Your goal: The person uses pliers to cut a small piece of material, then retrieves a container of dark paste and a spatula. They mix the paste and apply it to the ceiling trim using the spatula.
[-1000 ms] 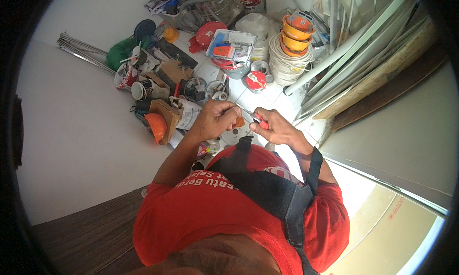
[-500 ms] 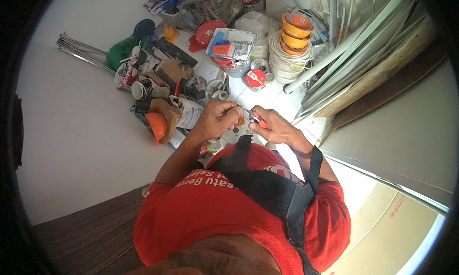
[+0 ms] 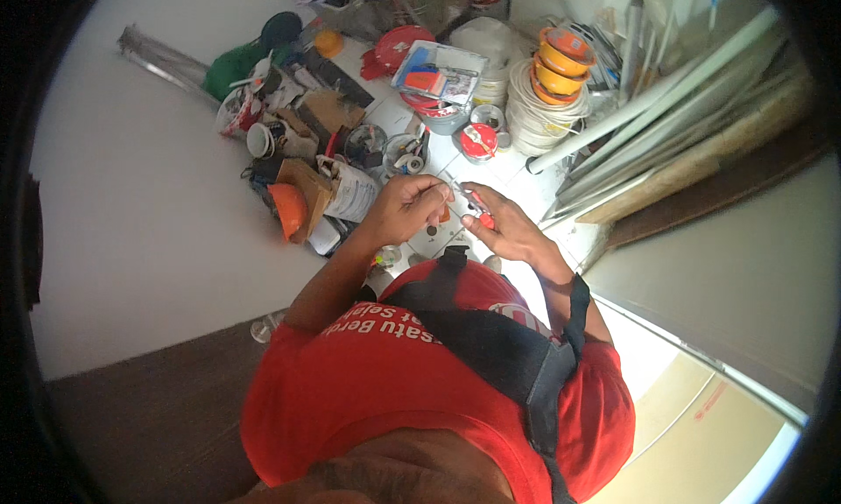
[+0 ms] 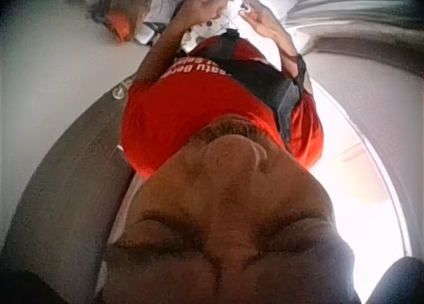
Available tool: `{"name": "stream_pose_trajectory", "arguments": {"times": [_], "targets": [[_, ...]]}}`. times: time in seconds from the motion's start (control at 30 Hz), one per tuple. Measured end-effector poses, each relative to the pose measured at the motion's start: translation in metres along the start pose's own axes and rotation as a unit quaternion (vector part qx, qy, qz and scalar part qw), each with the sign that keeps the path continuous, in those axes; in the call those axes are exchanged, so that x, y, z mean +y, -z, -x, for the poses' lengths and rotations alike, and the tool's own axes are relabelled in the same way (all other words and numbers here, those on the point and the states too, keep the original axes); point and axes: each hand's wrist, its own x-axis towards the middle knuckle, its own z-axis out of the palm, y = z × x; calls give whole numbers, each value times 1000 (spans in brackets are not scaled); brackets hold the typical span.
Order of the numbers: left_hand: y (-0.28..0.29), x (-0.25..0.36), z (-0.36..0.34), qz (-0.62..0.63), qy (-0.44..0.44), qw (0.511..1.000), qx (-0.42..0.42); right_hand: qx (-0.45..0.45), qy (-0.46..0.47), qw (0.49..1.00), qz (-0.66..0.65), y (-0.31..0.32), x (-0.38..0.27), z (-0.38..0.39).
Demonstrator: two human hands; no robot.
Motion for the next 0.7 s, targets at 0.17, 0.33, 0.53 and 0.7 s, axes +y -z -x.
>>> {"name": "stream_pose_trajectory", "arguments": {"times": [0.17,0.33,0.53,0.7], "targets": [[13,-40,7,38,46,995,83,-4,-110,981,-160,-23,62,-11],[32,-94,29,107,137,969,178,-52,-306,826,-471,-52,96,-31],[79,-144,67,185,170,919,305,-166,-390,741,-520,-100,125,-77],[117,-168,88,277,179,861,388,-230,-400,791,-401,-145,122,-116]]}}
